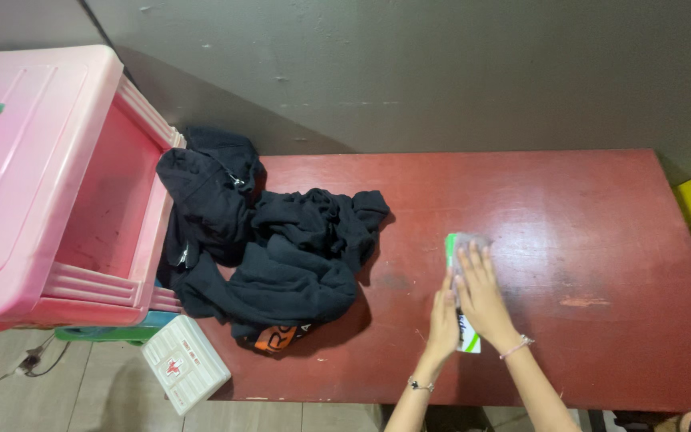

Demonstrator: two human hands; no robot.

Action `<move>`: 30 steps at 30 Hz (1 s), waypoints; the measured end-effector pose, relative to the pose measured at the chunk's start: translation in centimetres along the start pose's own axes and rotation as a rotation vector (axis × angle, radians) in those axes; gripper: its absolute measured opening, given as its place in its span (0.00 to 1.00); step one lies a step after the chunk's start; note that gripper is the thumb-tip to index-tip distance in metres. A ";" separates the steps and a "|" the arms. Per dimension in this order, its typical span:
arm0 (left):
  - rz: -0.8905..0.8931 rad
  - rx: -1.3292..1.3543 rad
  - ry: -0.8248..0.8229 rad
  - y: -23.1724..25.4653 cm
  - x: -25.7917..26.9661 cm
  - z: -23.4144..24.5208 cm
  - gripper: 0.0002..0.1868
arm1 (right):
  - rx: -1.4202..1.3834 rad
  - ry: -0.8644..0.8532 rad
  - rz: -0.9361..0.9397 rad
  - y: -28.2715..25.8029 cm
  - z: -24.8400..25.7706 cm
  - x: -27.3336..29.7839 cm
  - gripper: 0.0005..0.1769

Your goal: The person folds a white garment on a red table and places it into an open suitcase. The person then wraps a small box with a cloth and places it into the suitcase.

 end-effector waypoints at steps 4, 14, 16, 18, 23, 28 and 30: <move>-0.048 0.142 0.041 0.2 -0.3 1.8 0.34 | -0.243 -0.029 -0.002 -2.7 -1.6 3.8 0.32; 0.003 0.022 0.020 -1.5 0.6 1.7 0.33 | -0.171 -0.081 0.004 1.3 -3.0 2.1 0.33; 0.008 0.007 0.011 -1.7 0.6 0.9 0.33 | -0.166 -0.037 -0.017 2.9 -2.6 1.0 0.32; -0.050 0.021 0.016 -1.2 0.7 0.5 0.33 | -0.161 -0.005 -0.022 3.1 -2.3 0.7 0.32; -0.101 0.107 -0.004 0.5 -0.6 1.6 0.34 | -0.219 -0.018 -0.013 -1.2 -2.1 4.3 0.31; -0.009 0.121 0.016 0.4 -0.5 2.6 0.35 | -0.265 -0.075 -0.031 -3.1 -2.1 5.4 0.31; 0.022 0.057 0.022 0.0 -0.3 2.3 0.36 | -0.236 -0.086 -0.050 -2.0 -2.2 4.1 0.31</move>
Point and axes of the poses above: each hand's wrist, its own x-axis away from the middle knuckle, its own z-axis out of the back of the hand, y = z × x, the point moved 3 cm from there along -x, towards the middle knuckle, and after that the axes turned 15 degrees about z, right-handed, at the moved point
